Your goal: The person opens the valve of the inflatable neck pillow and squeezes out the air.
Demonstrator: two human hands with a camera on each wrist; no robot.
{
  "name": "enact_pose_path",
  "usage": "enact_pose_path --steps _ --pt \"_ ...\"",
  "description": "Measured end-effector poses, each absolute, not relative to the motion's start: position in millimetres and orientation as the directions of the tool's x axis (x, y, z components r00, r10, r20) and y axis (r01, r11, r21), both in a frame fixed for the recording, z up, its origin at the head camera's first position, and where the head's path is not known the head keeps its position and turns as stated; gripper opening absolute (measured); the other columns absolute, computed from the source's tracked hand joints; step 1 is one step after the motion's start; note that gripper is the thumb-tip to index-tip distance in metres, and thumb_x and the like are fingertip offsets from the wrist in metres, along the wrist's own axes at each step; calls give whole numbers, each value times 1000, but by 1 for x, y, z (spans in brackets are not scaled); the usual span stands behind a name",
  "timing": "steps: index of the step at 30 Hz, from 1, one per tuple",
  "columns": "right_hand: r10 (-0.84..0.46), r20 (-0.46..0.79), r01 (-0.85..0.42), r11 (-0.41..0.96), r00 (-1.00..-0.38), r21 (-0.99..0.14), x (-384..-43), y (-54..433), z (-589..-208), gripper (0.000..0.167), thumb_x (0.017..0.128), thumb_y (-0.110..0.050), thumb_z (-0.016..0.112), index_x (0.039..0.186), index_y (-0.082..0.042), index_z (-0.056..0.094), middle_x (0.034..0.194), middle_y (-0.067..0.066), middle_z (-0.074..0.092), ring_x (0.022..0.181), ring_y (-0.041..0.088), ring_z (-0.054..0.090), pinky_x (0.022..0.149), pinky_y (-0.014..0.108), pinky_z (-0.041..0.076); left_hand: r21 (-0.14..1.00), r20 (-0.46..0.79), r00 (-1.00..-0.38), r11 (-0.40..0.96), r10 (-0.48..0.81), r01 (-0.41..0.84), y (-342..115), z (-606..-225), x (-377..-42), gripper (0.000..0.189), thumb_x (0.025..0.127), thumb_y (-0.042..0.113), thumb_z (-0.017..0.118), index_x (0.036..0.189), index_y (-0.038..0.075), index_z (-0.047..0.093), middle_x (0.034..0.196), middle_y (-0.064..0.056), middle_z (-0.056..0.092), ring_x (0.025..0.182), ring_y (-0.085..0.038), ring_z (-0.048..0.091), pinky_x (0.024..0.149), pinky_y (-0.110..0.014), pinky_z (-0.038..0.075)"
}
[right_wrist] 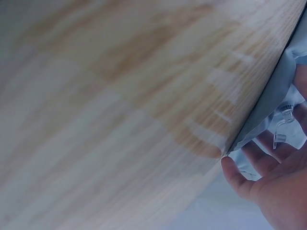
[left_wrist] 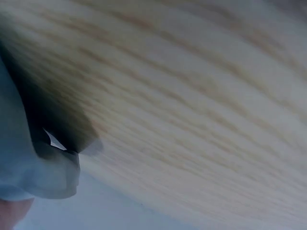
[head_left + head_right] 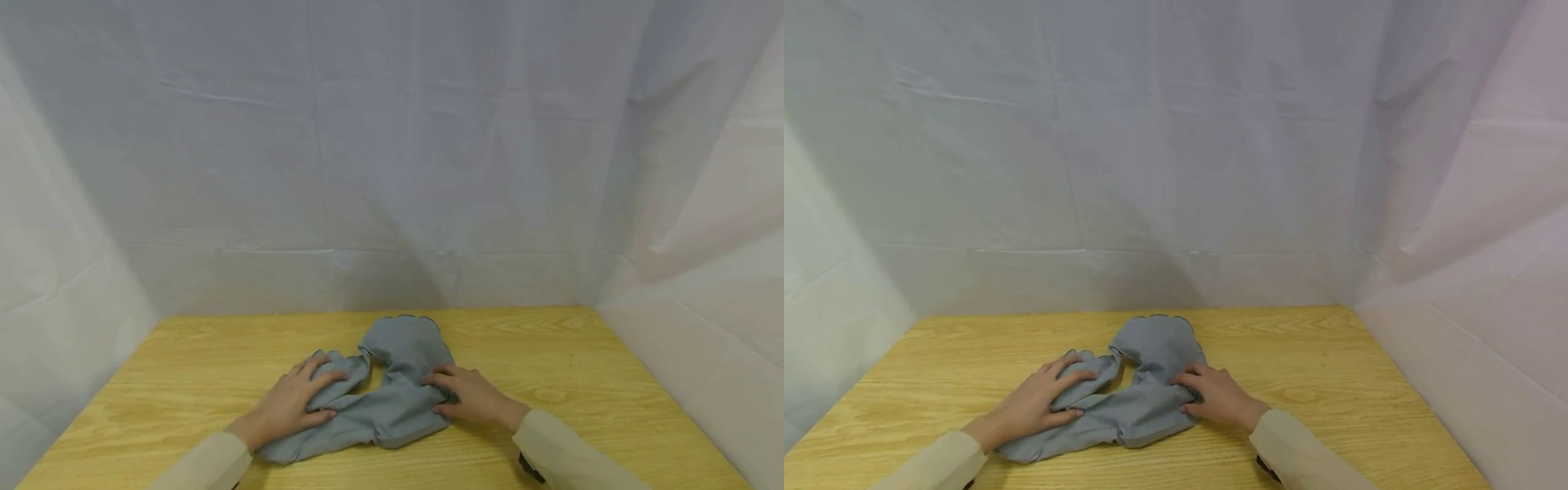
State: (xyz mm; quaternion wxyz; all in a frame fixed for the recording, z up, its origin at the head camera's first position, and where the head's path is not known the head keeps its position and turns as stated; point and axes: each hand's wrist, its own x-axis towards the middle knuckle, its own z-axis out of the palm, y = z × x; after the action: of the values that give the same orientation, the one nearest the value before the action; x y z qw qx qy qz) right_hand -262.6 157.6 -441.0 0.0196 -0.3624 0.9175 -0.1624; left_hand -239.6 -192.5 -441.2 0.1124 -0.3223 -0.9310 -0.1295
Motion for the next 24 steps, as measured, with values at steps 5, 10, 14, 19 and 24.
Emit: enact_pose_path --steps 5,10,14,19,24 --pt "-676 75 -660 680 -733 -321 -262 158 -440 42 84 -37 63 124 -27 54 122 3 52 104 24 56 80 50 43 188 299 -756 741 583 645 -194 -440 -238 58 79 47 66 130 30 46 139 -16 36 121 -44 40 81 -60 41" --pt "-681 74 -661 672 -729 -334 -261 159 -438 42 84 -37 63 124 -28 53 122 3 51 104 24 56 80 50 43 253 296 -720 676 627 693 -198 -437 -238 61 79 49 65 132 27 46 142 -20 31 126 -47 33 88 -62 37" --pt "-684 64 -660 668 -727 -344 -262 159 -438 42 85 -38 62 124 -28 53 123 3 51 102 22 57 80 50 43 286 272 -713 653 647 702 -202 -435 -238 68 76 54 65 135 27 43 142 -21 27 128 -47 30 89 -61 37" --pt "-686 60 -660 668 -725 -345 -262 159 -438 42 85 -38 62 125 -28 53 123 3 51 102 22 57 80 49 43 295 199 -720 660 665 691 -209 -430 -235 81 73 61 64 140 27 35 145 -17 24 130 -46 25 90 -64 33" --pt "-688 70 -667 667 -722 -333 -262 159 -436 43 84 -37 63 125 -27 53 123 2 51 99 20 57 79 47 44 340 131 -730 662 670 668 -217 -424 -232 89 68 61 68 140 23 33 149 -15 20 132 -49 19 90 -68 29"
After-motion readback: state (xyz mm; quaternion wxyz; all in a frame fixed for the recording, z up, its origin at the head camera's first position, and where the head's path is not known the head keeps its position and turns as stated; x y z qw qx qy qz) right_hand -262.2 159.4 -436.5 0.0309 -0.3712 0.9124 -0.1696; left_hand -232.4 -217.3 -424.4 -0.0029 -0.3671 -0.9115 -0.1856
